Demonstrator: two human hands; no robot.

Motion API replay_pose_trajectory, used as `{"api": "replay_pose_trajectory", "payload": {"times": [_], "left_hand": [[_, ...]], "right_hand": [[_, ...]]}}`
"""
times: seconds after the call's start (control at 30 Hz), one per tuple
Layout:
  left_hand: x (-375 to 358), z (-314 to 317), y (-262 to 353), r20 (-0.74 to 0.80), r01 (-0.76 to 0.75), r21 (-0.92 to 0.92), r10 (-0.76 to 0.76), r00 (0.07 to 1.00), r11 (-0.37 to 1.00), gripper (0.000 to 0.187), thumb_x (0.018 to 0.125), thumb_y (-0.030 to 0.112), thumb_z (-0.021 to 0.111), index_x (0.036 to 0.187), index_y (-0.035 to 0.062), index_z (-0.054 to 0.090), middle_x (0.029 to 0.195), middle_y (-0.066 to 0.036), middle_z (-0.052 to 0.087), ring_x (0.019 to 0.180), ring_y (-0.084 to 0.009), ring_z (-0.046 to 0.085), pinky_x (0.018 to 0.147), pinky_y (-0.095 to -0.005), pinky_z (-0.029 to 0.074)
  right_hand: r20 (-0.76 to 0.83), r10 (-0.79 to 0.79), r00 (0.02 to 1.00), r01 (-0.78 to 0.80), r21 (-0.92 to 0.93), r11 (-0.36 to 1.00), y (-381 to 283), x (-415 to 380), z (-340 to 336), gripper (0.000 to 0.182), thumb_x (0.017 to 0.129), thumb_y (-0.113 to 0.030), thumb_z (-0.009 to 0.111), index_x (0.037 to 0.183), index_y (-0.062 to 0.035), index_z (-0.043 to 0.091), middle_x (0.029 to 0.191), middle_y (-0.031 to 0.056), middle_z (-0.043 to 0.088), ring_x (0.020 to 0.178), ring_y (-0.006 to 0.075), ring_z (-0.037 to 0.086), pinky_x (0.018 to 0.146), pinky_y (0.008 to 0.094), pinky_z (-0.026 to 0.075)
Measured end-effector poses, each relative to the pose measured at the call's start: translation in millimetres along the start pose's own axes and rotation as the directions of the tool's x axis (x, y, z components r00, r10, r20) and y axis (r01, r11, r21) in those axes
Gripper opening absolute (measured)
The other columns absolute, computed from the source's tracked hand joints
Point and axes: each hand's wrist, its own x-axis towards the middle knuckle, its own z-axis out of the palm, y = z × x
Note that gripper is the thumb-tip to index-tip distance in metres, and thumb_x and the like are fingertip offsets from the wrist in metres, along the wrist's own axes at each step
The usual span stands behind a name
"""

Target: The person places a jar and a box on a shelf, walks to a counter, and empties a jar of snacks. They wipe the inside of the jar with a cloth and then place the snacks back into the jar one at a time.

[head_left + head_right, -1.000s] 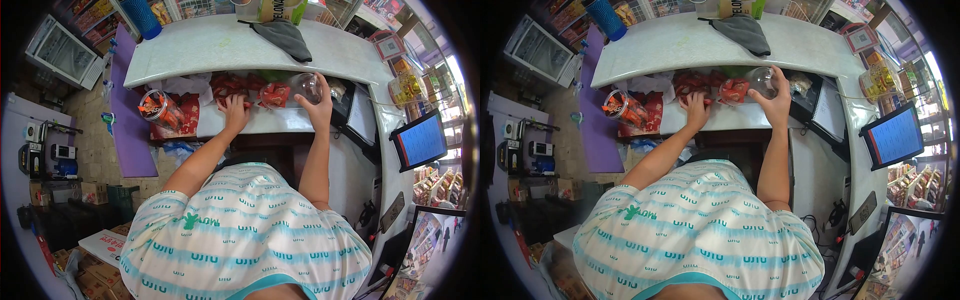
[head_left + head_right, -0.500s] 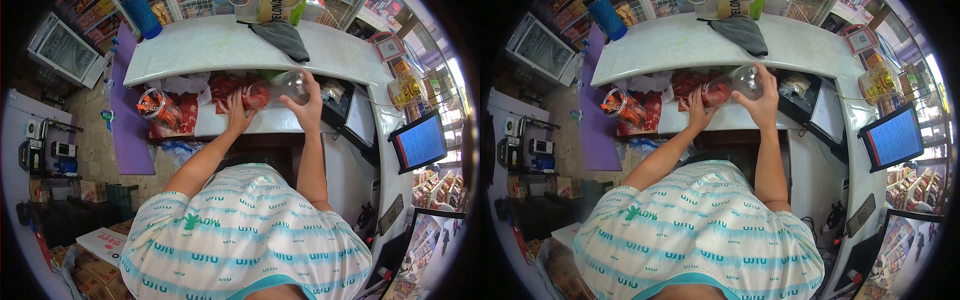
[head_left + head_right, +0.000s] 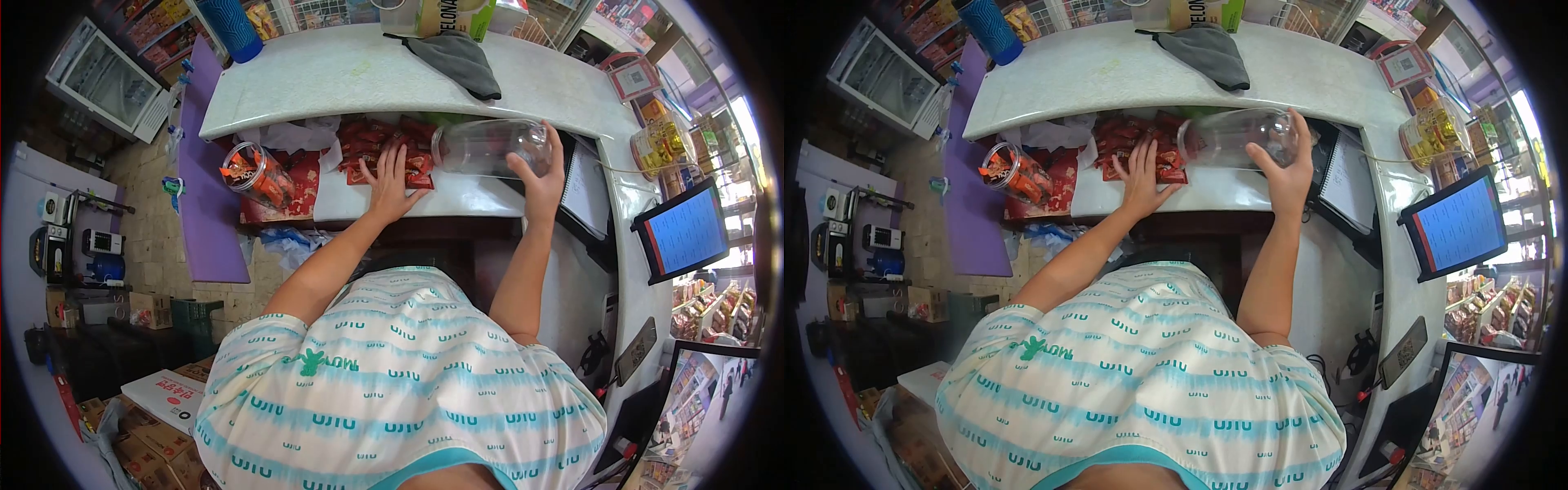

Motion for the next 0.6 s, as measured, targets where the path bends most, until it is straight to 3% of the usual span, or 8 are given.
{"api": "replay_pose_trajectory", "payload": {"times": [0.07,0.13,0.2,0.27,0.4,0.47,0.5,0.6], "left_hand": [[-5,-11,6,-0.03,0.002,-0.029,-0.003,1.0,1.0,0.108,0.068,0.051,0.074,0.146,0.0037,0.016,0.15,-0.016,0.021,0.139,-0.0317,0.017,0.105,-0.0656,-0.003],[-4,-29,17,-0.083,-0.025,-0.178,0.01,0.996,0.984,0.105,0.071,0.049,0.074,0.146,0.0044,0.015,0.15,-0.016,0.022,0.139,-0.0313,0.02,0.107,-0.0625,0.001],[3,-55,38,-0.14,-0.067,-0.319,0.022,0.99,0.945,0.102,0.074,0.047,0.073,0.147,0.0051,0.014,0.15,-0.016,0.022,0.138,-0.0309,0.022,0.11,-0.0593,0.006],[14,-84,71,0.017,0.043,-0.987,-0.167,0.986,0.153,0.093,0.082,0.043,0.069,0.147,0.0065,0.012,0.149,-0.016,0.024,0.135,-0.0288,0.03,0.11,-0.0541,0.02],[50,-112,69,0.016,-0.17,-0.876,-0.379,0.925,-0.452,0.078,0.088,0.038,0.062,0.144,0.0075,0.018,0.14,-0.017,0.035,0.13,-0.034,0.037,0.103,-0.0568,0.034],[69,-132,46,0.011,-0.151,-0.909,-0.385,0.923,-0.388,0.071,0.086,0.051,0.059,0.133,0.006,0.033,0.143,-0.019,0.032,0.133,-0.0392,0.032,0.105,-0.0616,0.03],[75,-138,35,0.043,-0.106,-0.901,-0.329,0.943,-0.421,0.071,0.086,0.052,0.059,0.133,0.0056,0.033,0.143,-0.019,0.032,0.133,-0.0408,0.031,0.105,-0.0628,0.029],[78,-149,22,0.112,-0.025,-0.879,-0.257,0.96,-0.477,0.074,0.086,0.056,0.056,0.133,0.0037,0.034,0.142,-0.021,0.035,0.133,-0.0446,0.03,0.103,-0.0656,0.03]], "right_hand": [[0.082,0.28,0.957,-0.284,0.477,0.832,-10,-1,-9,0.071,0.072,-0.008,0.074,0.135,-0.0061,0.043,0.126,0.0158,0.049,0.111,0.0257,0.054,0.078,0.037,0.056],[0.122,0.283,0.951,-0.301,0.558,0.773,-11,-1,-5,0.069,0.077,-0.007,0.069,0.138,-0.0088,0.037,0.126,0.0177,0.049,0.114,0.0305,0.053,0.083,0.0454,0.056],[0.179,0.197,0.964,-0.253,0.844,0.472,-4,-8,12,0.07,0.079,-0.01,0.068,0.139,-0.0092,0.031,0.128,0.0193,0.047,0.117,0.0337,0.052,0.085,0.0528,0.055],[0.189,0.164,0.968,-0.239,0.889,0.391,-9,-20,40,0.071,0.079,-0.013,0.07,0.137,-0.0087,0.029,0.128,0.0185,0.047,0.12,0.0351,0.049,0.086,0.056,0.053],[0.434,-0.102,0.895,-0.273,0.713,0.646,-5,-33,72,0.079,0.074,-0.016,0.077,0.136,-0.0088,0.03,0.125,0.014,0.048,0.11,0.0263,0.054,0.095,0.037,0.044],[0.531,-0.18,0.828,-0.321,0.713,0.623,-4,-5,66,0.072,0.076,-0.021,0.077,0.134,-0.0073,0.037,0.123,0.0097,0.049,0.108,0.0223,0.053,0.096,0.0329,0.04],[0.507,-0.128,0.852,-0.203,0.546,0.813,-2,20,61,0.063,0.078,-0.025,0.075,0.129,-0.0054,0.044,0.124,0.0085,0.05,0.111,0.0237,0.051,0.097,0.0335,0.04],[0.231,-0.136,0.963,0.073,0.262,0.962,-1,92,96,0.046,0.081,-0.037,0.069,0.114,-0.0053,0.062,0.123,0.0081,0.055,0.112,0.0285,0.052,0.096,0.0354,0.041]]}}
